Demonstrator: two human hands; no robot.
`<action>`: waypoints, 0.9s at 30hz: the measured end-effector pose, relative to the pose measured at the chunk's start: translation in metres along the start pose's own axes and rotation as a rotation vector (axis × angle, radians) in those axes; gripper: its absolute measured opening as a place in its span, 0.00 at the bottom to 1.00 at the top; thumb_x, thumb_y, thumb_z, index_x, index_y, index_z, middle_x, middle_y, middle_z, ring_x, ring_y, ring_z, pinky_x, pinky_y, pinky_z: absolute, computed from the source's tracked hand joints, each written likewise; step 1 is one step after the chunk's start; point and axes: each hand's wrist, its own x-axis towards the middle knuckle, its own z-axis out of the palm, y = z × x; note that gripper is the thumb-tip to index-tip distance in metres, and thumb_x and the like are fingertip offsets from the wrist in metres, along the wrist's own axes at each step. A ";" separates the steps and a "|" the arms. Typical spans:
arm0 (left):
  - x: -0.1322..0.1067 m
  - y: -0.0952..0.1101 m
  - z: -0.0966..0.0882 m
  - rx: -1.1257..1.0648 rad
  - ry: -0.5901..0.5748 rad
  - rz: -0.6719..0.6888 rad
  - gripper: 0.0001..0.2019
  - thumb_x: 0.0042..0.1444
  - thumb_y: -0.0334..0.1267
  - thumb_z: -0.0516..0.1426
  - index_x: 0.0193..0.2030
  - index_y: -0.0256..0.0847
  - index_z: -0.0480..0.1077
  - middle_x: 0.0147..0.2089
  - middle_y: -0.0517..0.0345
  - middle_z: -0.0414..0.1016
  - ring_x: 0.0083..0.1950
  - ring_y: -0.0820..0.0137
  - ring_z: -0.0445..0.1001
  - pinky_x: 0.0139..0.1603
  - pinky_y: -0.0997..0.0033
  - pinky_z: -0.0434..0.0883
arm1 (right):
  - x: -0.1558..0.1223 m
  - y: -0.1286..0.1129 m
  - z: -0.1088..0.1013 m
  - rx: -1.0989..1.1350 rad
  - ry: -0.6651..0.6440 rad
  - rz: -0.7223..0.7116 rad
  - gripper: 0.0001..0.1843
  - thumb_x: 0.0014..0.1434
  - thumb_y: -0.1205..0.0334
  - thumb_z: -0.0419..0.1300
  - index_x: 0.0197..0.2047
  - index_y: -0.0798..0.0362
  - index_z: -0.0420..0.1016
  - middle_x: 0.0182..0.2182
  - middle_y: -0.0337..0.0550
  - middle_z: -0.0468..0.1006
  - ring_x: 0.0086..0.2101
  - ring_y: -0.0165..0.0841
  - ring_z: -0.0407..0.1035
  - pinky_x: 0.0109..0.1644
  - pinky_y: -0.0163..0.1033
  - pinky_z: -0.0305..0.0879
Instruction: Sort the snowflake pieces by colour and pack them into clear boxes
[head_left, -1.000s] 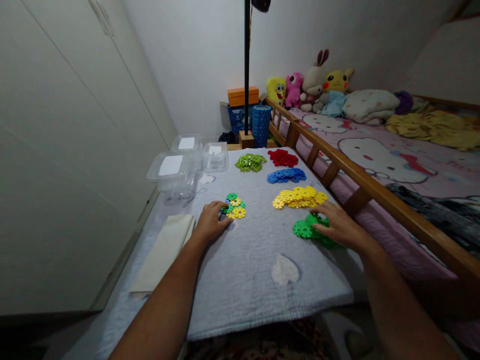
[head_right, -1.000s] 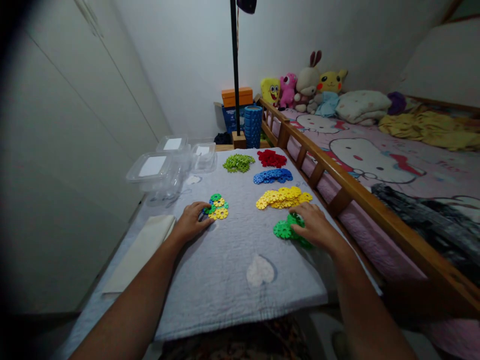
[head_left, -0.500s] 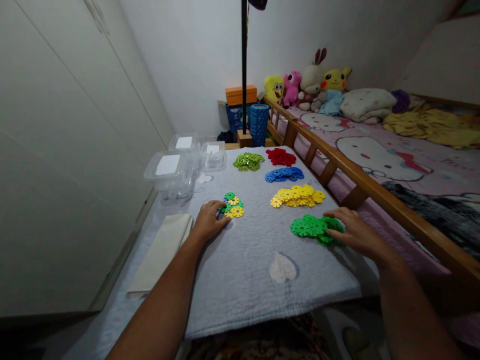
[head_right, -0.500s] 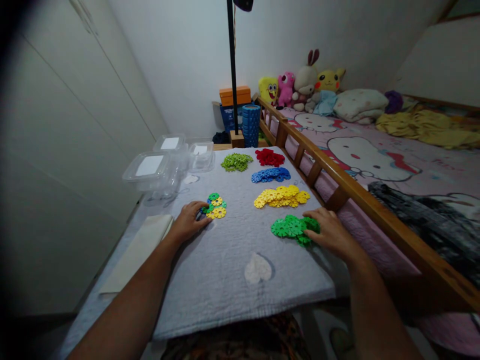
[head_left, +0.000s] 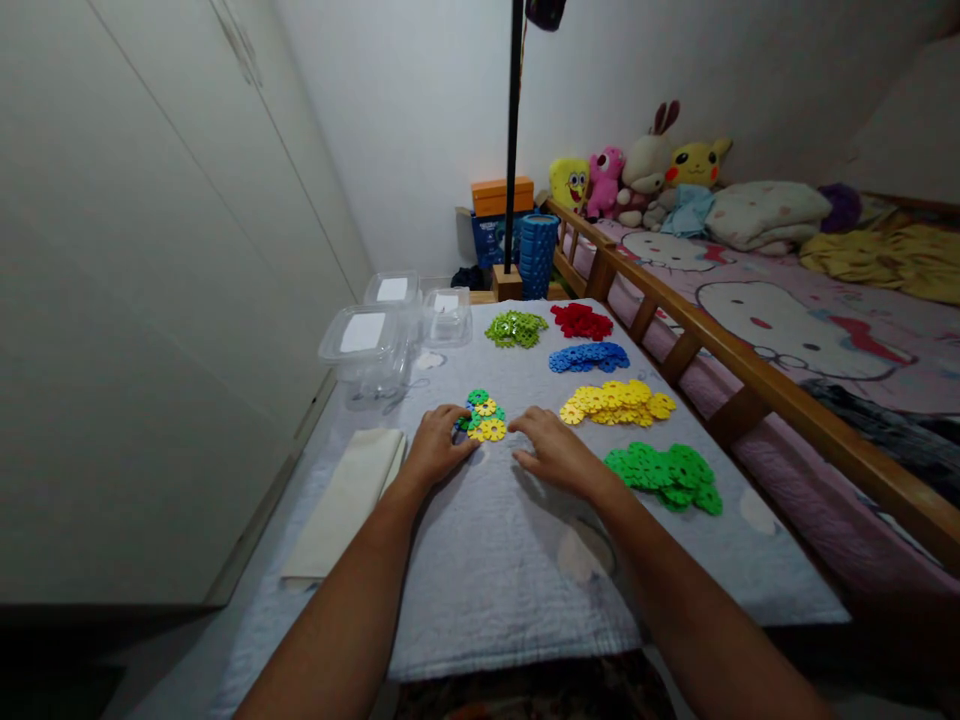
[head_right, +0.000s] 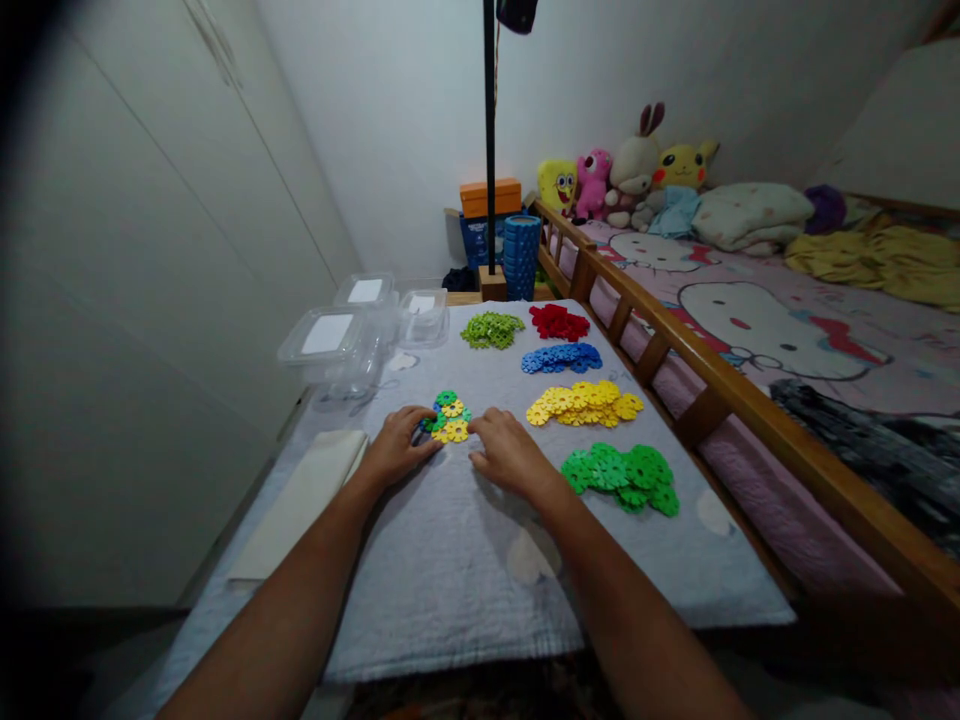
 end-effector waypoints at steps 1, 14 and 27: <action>0.000 0.000 0.000 0.002 0.001 0.000 0.19 0.52 0.41 0.64 0.51 0.42 0.73 0.54 0.49 0.76 0.57 0.56 0.72 0.60 0.53 0.66 | 0.009 -0.004 0.010 -0.011 0.006 0.013 0.20 0.60 0.66 0.61 0.57 0.55 0.73 0.51 0.52 0.74 0.52 0.41 0.66 0.60 0.44 0.61; -0.002 0.001 0.000 -0.011 0.012 -0.005 0.19 0.51 0.40 0.65 0.51 0.44 0.74 0.53 0.51 0.76 0.56 0.57 0.73 0.60 0.54 0.67 | 0.029 0.001 0.059 -0.037 0.128 0.108 0.12 0.61 0.58 0.61 0.46 0.53 0.73 0.47 0.49 0.73 0.49 0.42 0.62 0.55 0.44 0.60; 0.000 0.000 0.000 0.003 0.003 0.003 0.19 0.52 0.40 0.64 0.51 0.42 0.74 0.54 0.49 0.76 0.57 0.56 0.72 0.61 0.53 0.66 | 0.027 0.006 0.044 -0.028 0.130 0.111 0.18 0.57 0.60 0.61 0.51 0.54 0.74 0.46 0.51 0.74 0.49 0.43 0.63 0.56 0.44 0.59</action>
